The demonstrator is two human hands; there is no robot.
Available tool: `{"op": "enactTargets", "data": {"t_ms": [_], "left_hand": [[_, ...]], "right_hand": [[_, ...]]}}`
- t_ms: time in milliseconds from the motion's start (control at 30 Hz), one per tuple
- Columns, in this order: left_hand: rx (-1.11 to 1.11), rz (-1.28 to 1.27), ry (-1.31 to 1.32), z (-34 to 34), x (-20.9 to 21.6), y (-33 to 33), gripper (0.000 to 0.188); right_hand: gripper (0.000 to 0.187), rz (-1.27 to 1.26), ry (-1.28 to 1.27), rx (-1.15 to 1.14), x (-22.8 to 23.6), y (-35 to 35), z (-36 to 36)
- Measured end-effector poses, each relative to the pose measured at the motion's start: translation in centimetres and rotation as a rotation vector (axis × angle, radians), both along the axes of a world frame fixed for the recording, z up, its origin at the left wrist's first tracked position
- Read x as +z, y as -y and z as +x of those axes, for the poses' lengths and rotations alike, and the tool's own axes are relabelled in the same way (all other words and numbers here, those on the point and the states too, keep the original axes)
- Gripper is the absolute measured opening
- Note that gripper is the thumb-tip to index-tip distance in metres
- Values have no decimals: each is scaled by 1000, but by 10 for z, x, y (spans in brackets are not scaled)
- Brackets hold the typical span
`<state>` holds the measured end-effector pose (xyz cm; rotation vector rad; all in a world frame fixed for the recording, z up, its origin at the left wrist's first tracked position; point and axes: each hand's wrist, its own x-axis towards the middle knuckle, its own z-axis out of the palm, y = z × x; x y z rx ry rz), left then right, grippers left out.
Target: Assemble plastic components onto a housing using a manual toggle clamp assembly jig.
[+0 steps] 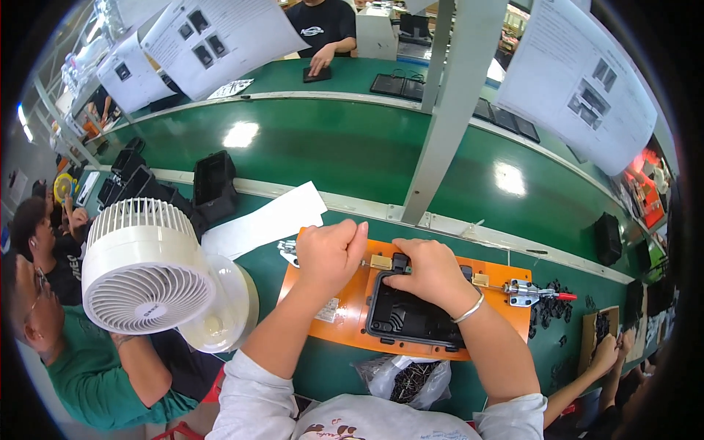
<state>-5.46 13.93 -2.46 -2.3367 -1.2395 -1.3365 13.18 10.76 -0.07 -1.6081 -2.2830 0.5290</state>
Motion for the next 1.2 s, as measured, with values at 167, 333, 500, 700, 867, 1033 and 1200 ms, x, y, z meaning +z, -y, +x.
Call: {"op": "enactTargets", "data": {"t_ms": [167, 333, 500, 700, 867, 1033, 1200], "left_hand": [[-68, -245, 201, -8, 5, 1, 37], [-260, -401, 1132, -40, 41, -9, 38], [-364, -308, 1312, -73, 36, -24, 38], [-360, -297, 1395, -85, 37, -27, 38], [-333, -354, 1368, -78, 37, -25, 39], [-241, -303, 900, -41, 25, -14, 33], [-263, -366, 771, -28, 25, -1, 30]], "right_hand": [[52, 102, -78, 26, -11, -3, 3], [62, 22, -81, 8, -1, -2, 4], [60, 23, -113, 7, -4, -2, 4], [61, 17, -118, 11, -4, -3, 4], [61, 41, -95, 5, -5, -4, 4], [60, 29, -75, 3, -3, -4, 2], [56, 37, -65, 5, -5, -3, -1]]}}
